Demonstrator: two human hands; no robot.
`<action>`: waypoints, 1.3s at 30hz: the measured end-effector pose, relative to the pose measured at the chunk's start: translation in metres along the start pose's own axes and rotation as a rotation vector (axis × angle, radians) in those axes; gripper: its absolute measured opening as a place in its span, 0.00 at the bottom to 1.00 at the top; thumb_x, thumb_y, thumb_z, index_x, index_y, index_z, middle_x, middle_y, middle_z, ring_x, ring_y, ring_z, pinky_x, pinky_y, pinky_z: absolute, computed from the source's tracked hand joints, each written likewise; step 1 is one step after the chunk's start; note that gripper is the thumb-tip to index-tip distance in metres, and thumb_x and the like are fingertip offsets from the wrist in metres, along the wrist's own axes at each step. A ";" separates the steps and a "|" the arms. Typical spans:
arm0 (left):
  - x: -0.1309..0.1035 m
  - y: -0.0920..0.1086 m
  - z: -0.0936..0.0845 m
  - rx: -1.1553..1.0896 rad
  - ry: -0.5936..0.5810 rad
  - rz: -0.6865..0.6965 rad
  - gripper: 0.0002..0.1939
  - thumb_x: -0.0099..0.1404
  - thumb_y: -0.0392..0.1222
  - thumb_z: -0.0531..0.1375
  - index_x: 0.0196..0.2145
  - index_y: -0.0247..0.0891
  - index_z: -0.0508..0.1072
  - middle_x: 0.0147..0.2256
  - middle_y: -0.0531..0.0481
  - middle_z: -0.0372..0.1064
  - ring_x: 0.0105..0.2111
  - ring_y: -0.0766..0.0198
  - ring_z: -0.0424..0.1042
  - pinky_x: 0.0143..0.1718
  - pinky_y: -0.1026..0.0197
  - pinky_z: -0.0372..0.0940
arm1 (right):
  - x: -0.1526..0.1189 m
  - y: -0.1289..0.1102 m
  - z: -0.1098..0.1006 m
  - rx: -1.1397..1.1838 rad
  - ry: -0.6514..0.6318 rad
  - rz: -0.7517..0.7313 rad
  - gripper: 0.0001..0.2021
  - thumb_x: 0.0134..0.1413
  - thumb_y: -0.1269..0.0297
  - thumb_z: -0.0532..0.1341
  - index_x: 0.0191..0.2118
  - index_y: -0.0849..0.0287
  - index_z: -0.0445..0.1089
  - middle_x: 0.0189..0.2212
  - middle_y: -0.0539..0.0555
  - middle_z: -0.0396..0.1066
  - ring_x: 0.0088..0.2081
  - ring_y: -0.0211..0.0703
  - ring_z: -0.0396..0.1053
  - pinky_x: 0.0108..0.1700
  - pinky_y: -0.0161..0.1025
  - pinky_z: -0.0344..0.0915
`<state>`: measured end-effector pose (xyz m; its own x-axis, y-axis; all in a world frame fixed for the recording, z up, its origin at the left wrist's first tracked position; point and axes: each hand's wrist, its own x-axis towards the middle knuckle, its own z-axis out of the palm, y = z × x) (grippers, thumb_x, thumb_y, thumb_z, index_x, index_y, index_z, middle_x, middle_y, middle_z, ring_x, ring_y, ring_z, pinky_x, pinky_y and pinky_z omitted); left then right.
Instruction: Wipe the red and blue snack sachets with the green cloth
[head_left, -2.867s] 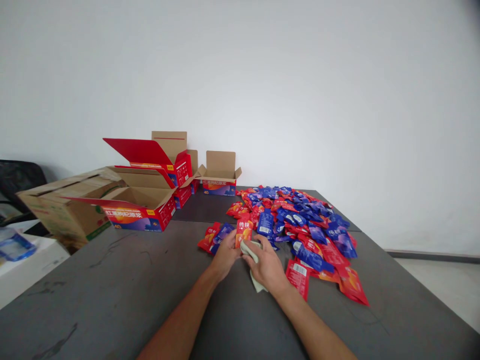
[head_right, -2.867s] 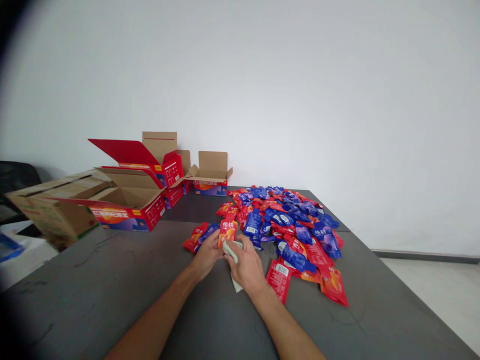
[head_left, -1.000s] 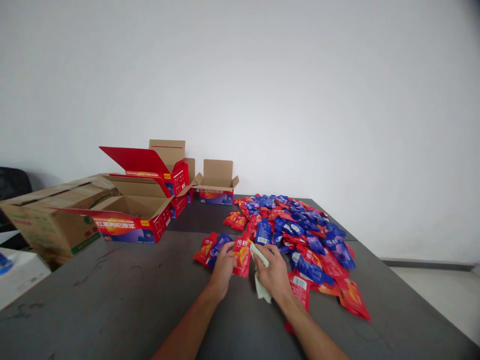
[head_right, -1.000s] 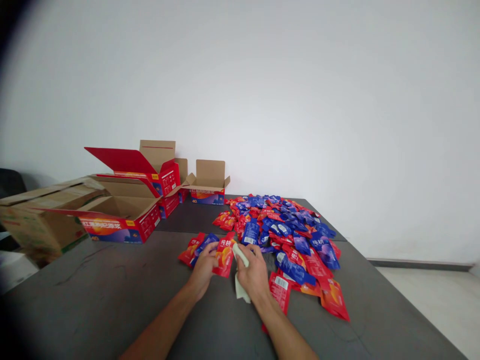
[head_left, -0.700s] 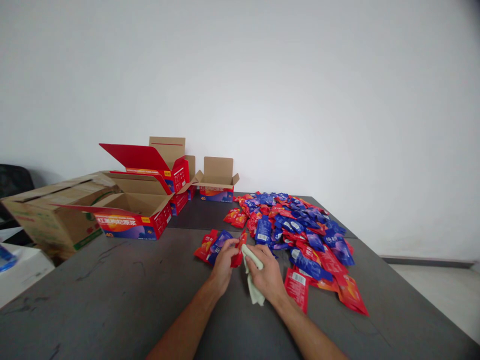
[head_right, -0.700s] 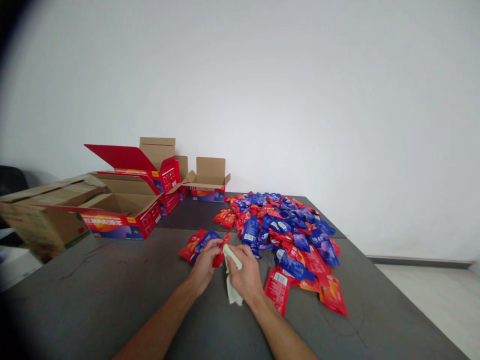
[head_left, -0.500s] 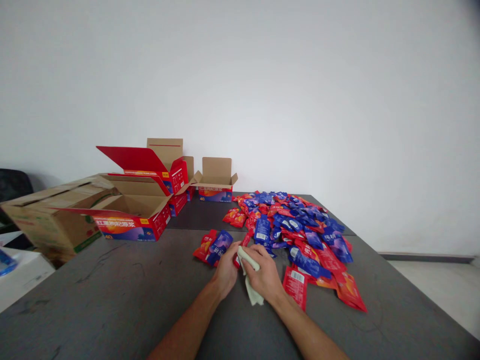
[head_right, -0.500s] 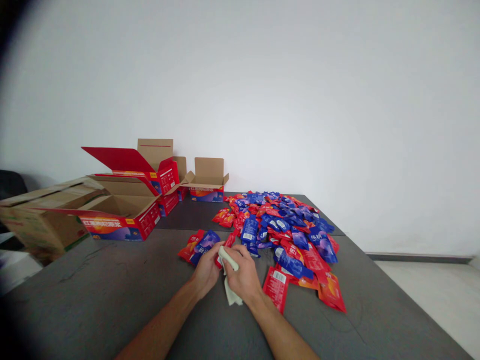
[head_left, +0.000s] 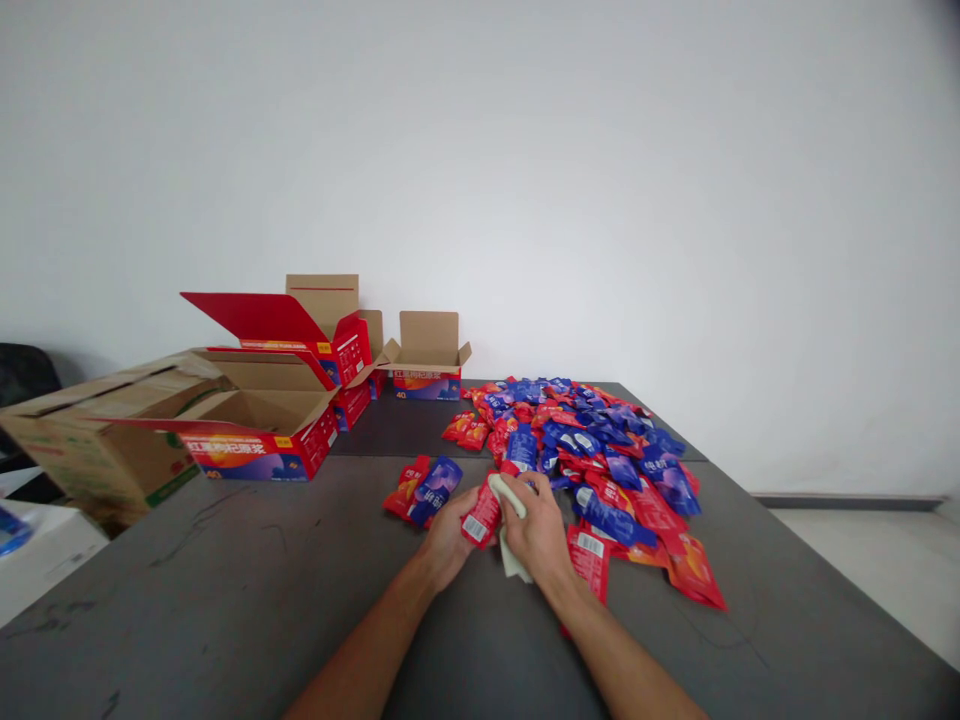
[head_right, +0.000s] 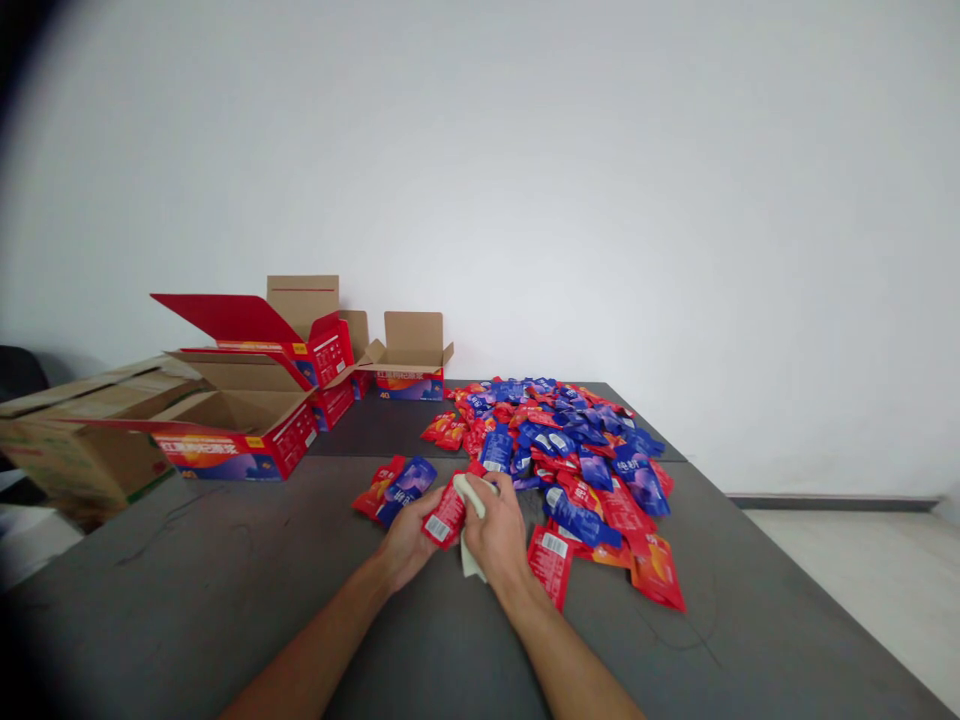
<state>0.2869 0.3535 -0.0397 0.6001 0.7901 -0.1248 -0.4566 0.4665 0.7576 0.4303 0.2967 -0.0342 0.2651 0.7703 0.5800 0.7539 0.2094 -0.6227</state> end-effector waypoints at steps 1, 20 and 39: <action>-0.001 0.000 0.000 0.017 -0.014 -0.008 0.20 0.62 0.51 0.64 0.46 0.36 0.75 0.37 0.47 0.76 0.30 0.62 0.73 0.30 0.61 0.66 | 0.002 0.004 -0.002 -0.019 0.033 0.014 0.18 0.61 0.66 0.57 0.54 0.50 0.74 0.49 0.56 0.66 0.46 0.44 0.71 0.52 0.41 0.69; 0.015 -0.002 -0.014 0.253 0.147 0.339 0.23 0.59 0.43 0.63 0.52 0.39 0.76 0.50 0.44 0.75 0.56 0.53 0.69 0.59 0.53 0.59 | -0.011 -0.016 0.003 -0.057 -0.256 -0.078 0.19 0.57 0.73 0.58 0.51 0.47 0.75 0.49 0.55 0.65 0.46 0.42 0.71 0.49 0.38 0.69; 0.015 0.003 -0.046 1.769 0.353 0.480 0.19 0.64 0.38 0.57 0.51 0.46 0.77 0.60 0.40 0.64 0.59 0.39 0.56 0.59 0.36 0.50 | -0.007 0.009 0.008 -0.174 -0.231 0.018 0.17 0.57 0.69 0.59 0.50 0.48 0.76 0.47 0.56 0.69 0.43 0.44 0.73 0.49 0.39 0.69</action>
<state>0.2644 0.3852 -0.0687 0.3912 0.8557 0.3387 0.7403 -0.5112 0.4366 0.4305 0.2979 -0.0488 0.1504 0.8939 0.4223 0.8475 0.1034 -0.5206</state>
